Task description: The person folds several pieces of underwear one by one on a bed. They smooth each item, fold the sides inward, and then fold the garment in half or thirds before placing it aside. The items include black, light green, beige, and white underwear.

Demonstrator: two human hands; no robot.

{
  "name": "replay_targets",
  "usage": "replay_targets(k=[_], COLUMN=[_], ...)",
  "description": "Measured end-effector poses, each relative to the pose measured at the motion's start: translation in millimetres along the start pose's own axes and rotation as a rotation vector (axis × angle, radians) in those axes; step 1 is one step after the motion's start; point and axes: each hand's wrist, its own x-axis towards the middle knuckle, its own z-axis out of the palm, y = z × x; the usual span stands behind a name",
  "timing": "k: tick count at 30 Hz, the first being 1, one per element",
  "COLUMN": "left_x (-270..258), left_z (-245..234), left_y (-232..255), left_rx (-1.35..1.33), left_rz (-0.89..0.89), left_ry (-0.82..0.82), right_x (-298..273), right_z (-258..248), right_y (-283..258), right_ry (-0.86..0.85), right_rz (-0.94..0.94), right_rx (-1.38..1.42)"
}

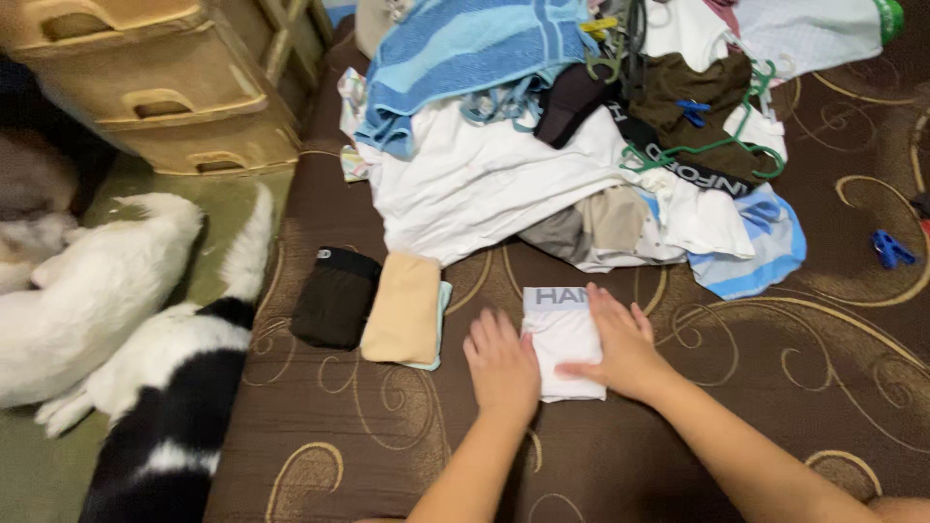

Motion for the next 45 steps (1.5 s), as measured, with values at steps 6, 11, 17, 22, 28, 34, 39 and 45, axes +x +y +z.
replay_targets(k=[6,11,17,22,28,34,39,45], left_x=[-2.7,24.8,73.6,90.0,103.7,104.3,109.6,105.4], left_z=[19.4,6.6,-83.8,-137.4,-116.1,-104.5,-74.3,-58.9], left_y=[18.4,-22.6,-139.0,-209.7,-236.6,-221.7,-199.8,-223.5], left_rx=[-0.508,-0.855,-0.932,-1.068,-0.540,0.170,0.261,0.197], left_rz=[-0.316,-0.357,0.021,-0.247,-0.476,-0.091,-0.183,-0.093], left_ry=[-0.181,-0.040,0.021,0.012,-0.137,0.204,-0.011,0.161], right_x=[14.6,31.4,91.9,106.9,10.7,-5.0,-1.6,4.3], right_z=[12.6,-5.9,-6.5,-7.9,-0.5,37.0,62.9,82.9], right_y=[-2.2,-39.4,-152.5,-210.8,-134.3,-95.4,-73.5,-60.6], right_ry=[0.262,0.223,0.118,0.015,0.172,0.199,0.259,0.261], right_rz=[0.416,0.632,0.329,0.221,-0.094,-0.214,-0.284,-0.317], right_rx=[1.023,1.573,1.704,1.148,0.367,0.014,0.026,0.069])
